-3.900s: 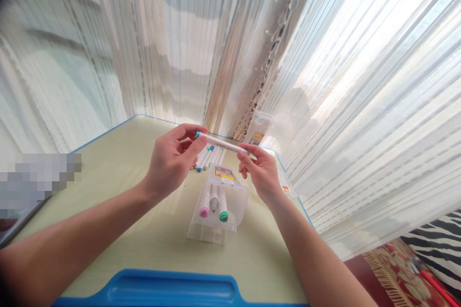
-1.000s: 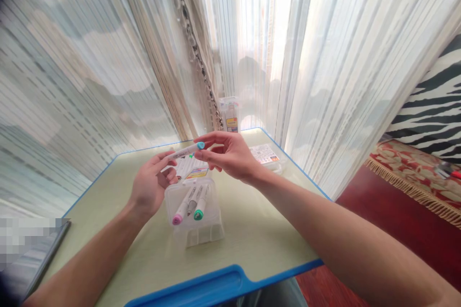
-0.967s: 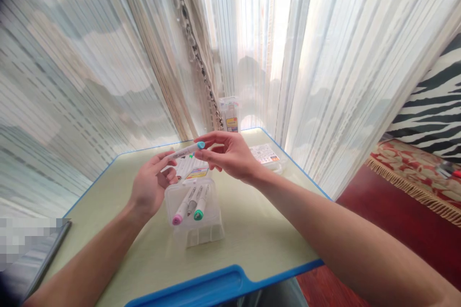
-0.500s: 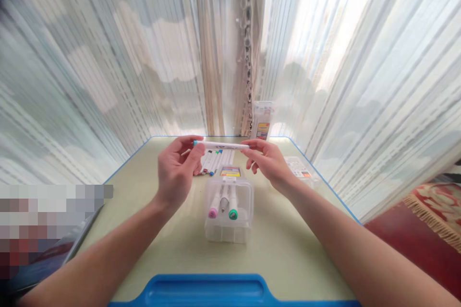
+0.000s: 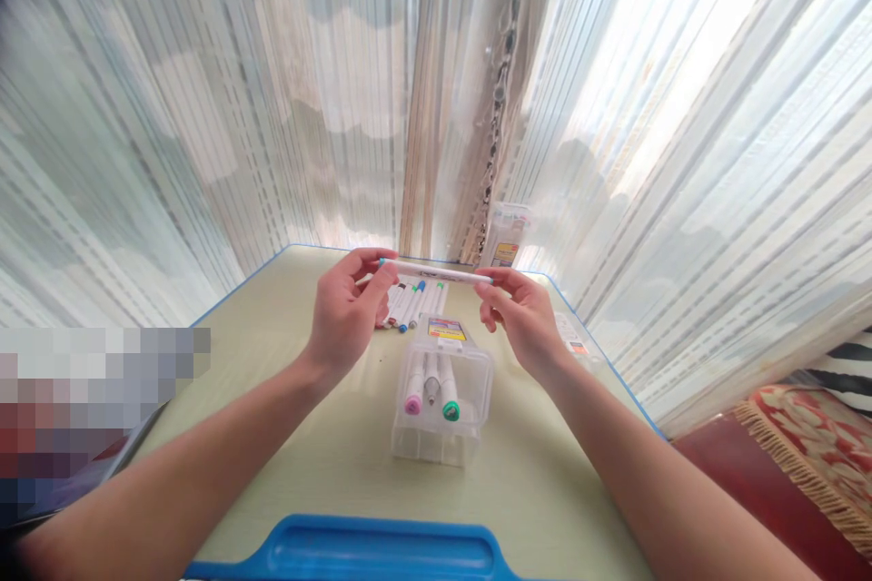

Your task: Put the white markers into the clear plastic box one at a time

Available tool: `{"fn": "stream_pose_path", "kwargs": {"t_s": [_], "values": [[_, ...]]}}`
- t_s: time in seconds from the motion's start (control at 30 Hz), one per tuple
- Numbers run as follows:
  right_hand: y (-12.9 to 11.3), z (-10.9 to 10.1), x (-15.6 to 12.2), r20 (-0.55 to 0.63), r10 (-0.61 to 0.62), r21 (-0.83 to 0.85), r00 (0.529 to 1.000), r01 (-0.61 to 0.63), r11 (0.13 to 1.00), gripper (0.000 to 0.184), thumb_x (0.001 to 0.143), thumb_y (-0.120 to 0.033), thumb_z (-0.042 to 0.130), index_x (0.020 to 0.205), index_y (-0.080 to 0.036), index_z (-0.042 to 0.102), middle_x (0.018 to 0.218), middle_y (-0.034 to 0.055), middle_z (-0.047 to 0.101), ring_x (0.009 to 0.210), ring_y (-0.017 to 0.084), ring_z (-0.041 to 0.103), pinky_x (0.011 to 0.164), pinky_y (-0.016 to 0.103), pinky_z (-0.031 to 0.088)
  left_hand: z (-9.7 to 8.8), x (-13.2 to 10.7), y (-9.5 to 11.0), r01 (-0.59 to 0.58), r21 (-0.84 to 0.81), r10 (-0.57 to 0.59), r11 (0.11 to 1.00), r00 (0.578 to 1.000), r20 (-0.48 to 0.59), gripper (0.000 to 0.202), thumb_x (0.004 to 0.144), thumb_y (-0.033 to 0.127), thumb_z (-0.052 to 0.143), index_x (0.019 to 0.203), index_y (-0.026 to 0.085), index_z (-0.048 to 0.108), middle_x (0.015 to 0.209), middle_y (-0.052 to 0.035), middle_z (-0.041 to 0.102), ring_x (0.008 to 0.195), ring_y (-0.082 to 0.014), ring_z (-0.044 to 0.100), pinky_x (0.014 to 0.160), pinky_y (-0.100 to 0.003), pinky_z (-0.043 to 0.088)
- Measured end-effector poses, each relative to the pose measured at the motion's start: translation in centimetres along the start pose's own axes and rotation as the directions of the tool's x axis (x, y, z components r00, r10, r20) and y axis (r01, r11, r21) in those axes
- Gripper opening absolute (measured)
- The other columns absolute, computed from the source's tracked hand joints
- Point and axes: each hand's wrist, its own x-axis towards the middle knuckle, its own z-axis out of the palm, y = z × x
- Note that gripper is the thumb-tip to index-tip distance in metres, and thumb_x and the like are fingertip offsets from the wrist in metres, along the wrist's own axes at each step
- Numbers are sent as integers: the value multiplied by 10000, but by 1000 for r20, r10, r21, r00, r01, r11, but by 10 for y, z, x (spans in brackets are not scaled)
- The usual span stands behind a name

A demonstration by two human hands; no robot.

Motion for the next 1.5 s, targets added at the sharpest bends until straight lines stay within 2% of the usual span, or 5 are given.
{"fn": "stream_pose_path", "kwargs": {"t_s": [0.2,0.63,0.8,1.0,1.5], "values": [[-5,1,0,-8,-56,43,998,56,997,233,743,-285,776,941,-189,700,684,-37,553,431,58,465,396,231,317,-2,7,-8,75,-65,-78,995,996,-43,222,808,311,681,987,183,656,725,19,583,420,-33,378,376,-189,325],[0,3,0,50,32,28,998,-33,999,336,714,-360,800,959,-159,689,641,-25,603,424,73,484,399,232,356,-2,2,1,-125,99,134,987,987,-89,291,796,368,720,994,185,611,797,-7,623,496,-63,516,387,-180,369],[-8,7,-5,-14,-101,26,995,102,994,288,712,-342,813,929,-185,707,662,-30,600,407,63,478,371,231,354,-9,13,-16,115,3,-115,993,992,-57,296,791,353,715,997,163,623,857,-30,663,429,-30,428,381,-190,387],[-22,17,-20,91,-216,-44,972,221,974,286,693,-335,836,910,-182,730,540,-43,575,421,87,510,386,235,394,-11,14,-26,415,-51,-412,908,909,57,279,786,262,717,1031,134,675,899,-54,681,465,-17,473,482,-182,459],[-28,17,-16,146,-229,31,962,227,973,372,618,-346,870,893,-137,731,654,-12,650,432,55,516,366,199,390,-5,12,-17,478,-84,-477,874,878,36,353,720,258,781,1041,163,668,940,-28,664,477,-15,466,461,-174,446]]}}
